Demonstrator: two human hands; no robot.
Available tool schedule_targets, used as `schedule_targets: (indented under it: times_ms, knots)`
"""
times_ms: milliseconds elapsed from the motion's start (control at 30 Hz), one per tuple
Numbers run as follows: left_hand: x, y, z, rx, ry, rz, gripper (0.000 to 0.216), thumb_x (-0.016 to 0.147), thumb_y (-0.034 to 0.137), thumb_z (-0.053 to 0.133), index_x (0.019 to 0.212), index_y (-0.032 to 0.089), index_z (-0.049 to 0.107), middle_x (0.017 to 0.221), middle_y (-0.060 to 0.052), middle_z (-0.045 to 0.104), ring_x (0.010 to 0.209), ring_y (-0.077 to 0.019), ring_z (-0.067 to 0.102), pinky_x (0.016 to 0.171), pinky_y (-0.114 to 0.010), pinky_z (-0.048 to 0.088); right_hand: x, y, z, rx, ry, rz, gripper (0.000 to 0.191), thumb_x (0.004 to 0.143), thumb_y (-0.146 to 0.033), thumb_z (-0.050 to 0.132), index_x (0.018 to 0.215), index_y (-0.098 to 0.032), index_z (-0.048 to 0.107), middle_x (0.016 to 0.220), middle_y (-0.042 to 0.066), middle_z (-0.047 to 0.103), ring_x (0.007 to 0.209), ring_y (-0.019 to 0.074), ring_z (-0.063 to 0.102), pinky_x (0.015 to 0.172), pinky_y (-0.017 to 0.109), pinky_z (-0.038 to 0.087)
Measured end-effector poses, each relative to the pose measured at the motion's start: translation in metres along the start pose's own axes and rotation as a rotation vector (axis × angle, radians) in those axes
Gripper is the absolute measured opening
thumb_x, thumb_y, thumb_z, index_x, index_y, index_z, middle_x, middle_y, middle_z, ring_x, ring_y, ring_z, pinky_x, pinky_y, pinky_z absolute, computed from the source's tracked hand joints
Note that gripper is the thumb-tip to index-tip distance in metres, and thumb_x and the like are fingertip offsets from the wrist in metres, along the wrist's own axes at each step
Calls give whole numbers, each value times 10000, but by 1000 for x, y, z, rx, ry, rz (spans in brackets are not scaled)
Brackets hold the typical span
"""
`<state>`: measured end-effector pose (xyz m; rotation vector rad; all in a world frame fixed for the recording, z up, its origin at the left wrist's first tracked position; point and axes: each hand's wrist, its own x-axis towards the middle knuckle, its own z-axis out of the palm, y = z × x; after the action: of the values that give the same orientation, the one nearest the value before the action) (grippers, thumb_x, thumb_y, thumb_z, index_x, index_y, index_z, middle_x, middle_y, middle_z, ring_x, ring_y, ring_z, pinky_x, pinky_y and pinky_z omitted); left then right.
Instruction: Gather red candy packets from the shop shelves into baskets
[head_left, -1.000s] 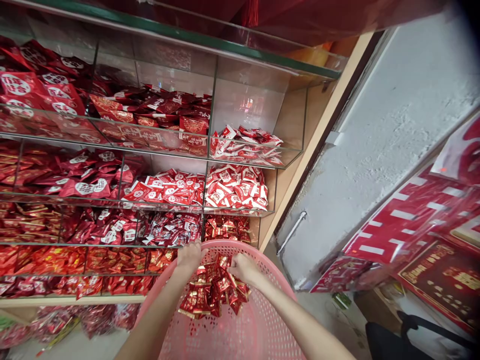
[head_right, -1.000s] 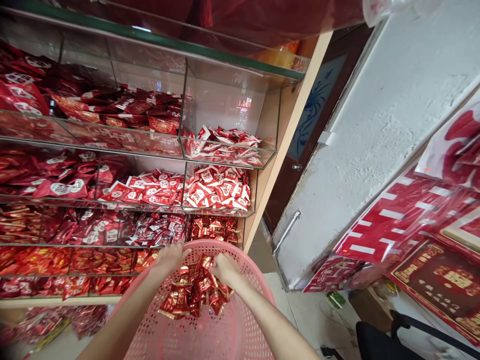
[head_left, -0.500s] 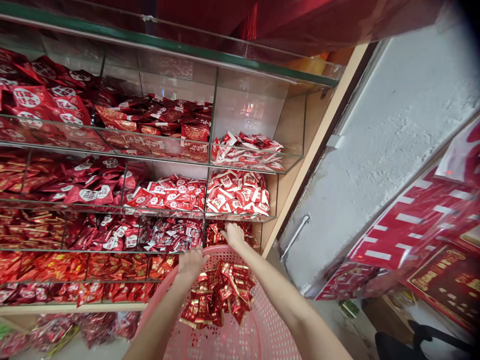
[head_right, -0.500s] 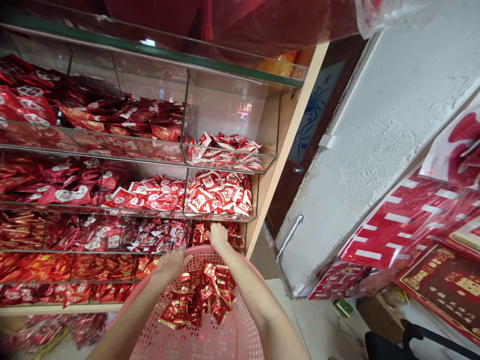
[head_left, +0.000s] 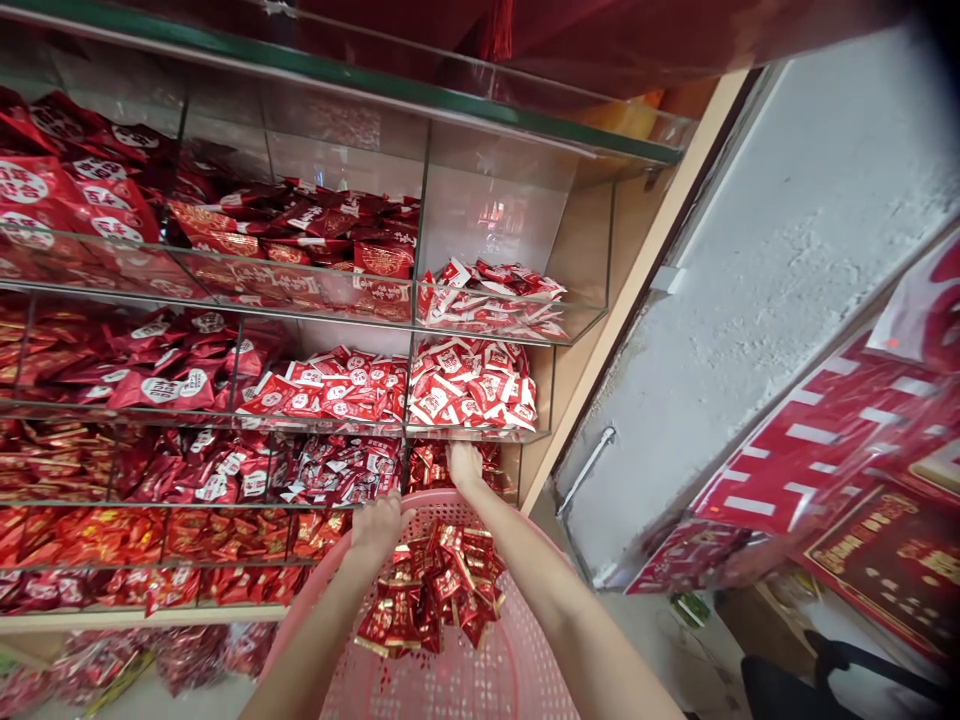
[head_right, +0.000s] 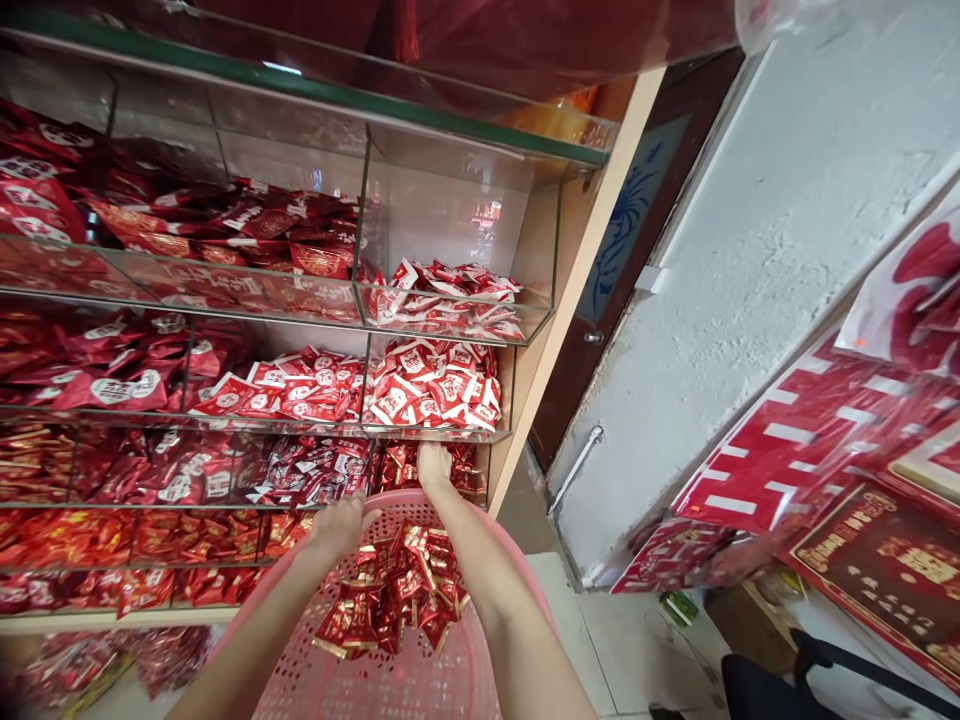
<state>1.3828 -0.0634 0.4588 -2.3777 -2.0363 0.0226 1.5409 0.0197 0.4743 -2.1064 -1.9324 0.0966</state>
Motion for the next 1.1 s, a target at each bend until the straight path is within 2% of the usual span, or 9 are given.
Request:
schedule_targets:
  times_ms: [167, 333, 500, 567, 667, 833, 967, 1100]
  knots:
    - [1, 0, 1, -8, -10, -5, 507, 869, 433, 294, 1136, 50, 490, 927, -181, 617, 870, -284, 594, 683, -362, 455, -19, 11, -11, 25, 66, -26, 324, 906, -264, 305, 960, -166, 609, 890, 113, 645, 819, 190, 606, 676, 263, 378]
    - [1, -2, 4, -12, -2, 1, 508, 875, 442, 268, 1135, 63, 485, 941, -176, 616, 883, -272, 591, 702, -346, 448, -59, 20, -28, 211, 193, -170, 310, 907, -302, 310, 872, -186, 596, 889, 63, 607, 756, 137, 570, 635, 217, 350]
    - [0, -3, 7, -8, 5, 9, 536, 873, 462, 249, 1153, 61, 468, 962, -186, 609, 903, -275, 582, 722, -347, 433, -95, 31, -43, 446, 166, -279, 325, 900, -350, 325, 792, -182, 582, 803, 46, 595, 745, 138, 556, 693, 219, 374]
    - [-1, -2, 6, -6, 10, 0, 526, 871, 464, 250, 1147, 75, 471, 968, -182, 609, 903, -268, 583, 720, -338, 432, -103, 34, -45, 559, 72, -284, 326, 892, -386, 333, 786, -183, 564, 691, 18, 582, 659, 128, 557, 655, 215, 390]
    - [-2, -1, 1, -3, -34, -12, 478, 872, 436, 268, 1126, 89, 477, 975, -172, 614, 900, -256, 589, 706, -323, 437, -109, 37, -44, 756, -151, -283, 315, 869, -429, 367, 745, -183, 520, 518, -44, 493, 484, 95, 514, 530, 192, 378]
    - [-3, 0, -7, -4, -46, -8, 499, 869, 460, 254, 1116, 90, 480, 980, -169, 620, 902, -262, 592, 697, -331, 445, -109, 40, -31, 951, -430, -315, 298, 803, -442, 482, 672, -175, 476, 441, -75, 449, 392, 68, 462, 416, 165, 302]
    - [-2, -1, -6, 1, -43, -8, 494, 870, 464, 262, 1097, 88, 489, 960, -163, 628, 894, -257, 598, 695, -326, 449, -108, 46, -16, 966, -567, -216, 283, 757, -431, 547, 663, -172, 482, 393, -82, 448, 354, 66, 436, 374, 160, 281]
    - [-2, 0, -6, 0, -27, 3, 480, 873, 452, 268, 1092, 87, 489, 941, -160, 632, 883, -259, 602, 695, -335, 449, -110, 48, -6, 975, -629, -117, 219, 740, -356, 583, 665, -173, 489, 358, -82, 455, 330, 66, 417, 359, 161, 294]
